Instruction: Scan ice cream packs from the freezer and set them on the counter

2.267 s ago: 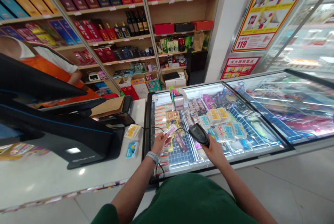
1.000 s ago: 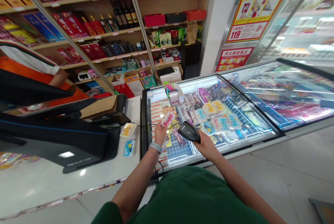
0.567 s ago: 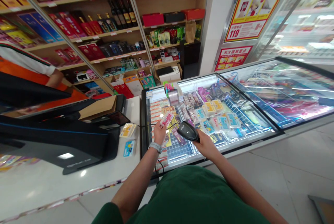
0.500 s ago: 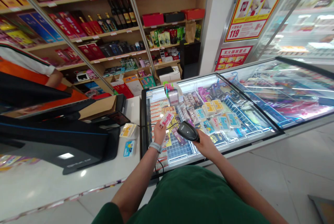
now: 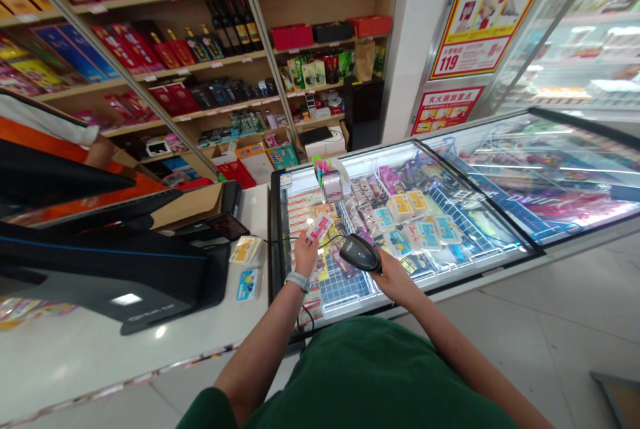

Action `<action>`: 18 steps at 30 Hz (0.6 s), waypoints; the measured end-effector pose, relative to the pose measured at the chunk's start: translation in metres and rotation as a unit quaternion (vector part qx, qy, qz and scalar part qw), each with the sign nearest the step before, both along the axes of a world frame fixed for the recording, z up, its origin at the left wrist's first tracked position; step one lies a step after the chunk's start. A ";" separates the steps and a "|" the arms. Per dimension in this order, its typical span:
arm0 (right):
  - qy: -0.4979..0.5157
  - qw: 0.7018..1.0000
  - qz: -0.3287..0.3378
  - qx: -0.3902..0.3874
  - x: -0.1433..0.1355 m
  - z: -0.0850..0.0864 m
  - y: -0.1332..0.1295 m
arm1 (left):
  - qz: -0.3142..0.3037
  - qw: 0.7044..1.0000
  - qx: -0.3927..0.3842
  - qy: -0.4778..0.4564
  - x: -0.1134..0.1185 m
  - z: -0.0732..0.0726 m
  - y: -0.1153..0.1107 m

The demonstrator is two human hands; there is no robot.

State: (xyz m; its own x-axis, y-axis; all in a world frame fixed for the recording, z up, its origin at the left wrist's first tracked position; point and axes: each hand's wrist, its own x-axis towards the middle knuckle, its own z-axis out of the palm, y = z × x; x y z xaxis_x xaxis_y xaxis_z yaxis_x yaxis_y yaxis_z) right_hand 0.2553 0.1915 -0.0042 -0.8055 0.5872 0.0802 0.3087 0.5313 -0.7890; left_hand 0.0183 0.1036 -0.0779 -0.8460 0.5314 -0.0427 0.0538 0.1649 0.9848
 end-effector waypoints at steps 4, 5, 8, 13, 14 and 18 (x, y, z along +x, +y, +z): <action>0.000 1.000 -0.008 -0.017 -0.001 0.003 0.000 | -0.001 1.000 0.006 -0.002 0.000 0.002 0.001; 0.002 1.000 -0.010 -0.021 -0.001 0.003 0.000 | -0.002 1.000 0.007 -0.001 0.000 0.003 0.000; 0.004 0.999 -0.017 -0.027 0.000 0.004 0.000 | -0.003 1.000 0.006 0.002 0.000 0.005 -0.001; -0.003 1.000 -0.020 -0.020 0.001 -0.001 0.001 | -0.010 1.000 0.008 0.007 -0.001 0.004 -0.004; -0.002 1.000 -0.021 -0.019 0.001 -0.002 0.001 | -0.011 1.000 0.006 0.009 -0.002 0.003 -0.004; 0.003 1.000 -0.023 -0.020 0.000 -0.006 0.002 | -0.007 1.000 -0.009 0.027 -0.004 -0.001 -0.009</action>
State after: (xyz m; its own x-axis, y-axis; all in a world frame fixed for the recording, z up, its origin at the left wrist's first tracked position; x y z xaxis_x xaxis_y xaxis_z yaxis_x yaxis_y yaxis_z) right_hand 0.2557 0.1935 -0.0100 -0.7768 0.6268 0.0611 0.3276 0.4851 -0.8108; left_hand 0.0141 0.0947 -0.0793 -0.8398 0.5429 -0.0073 0.1092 0.1820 0.9772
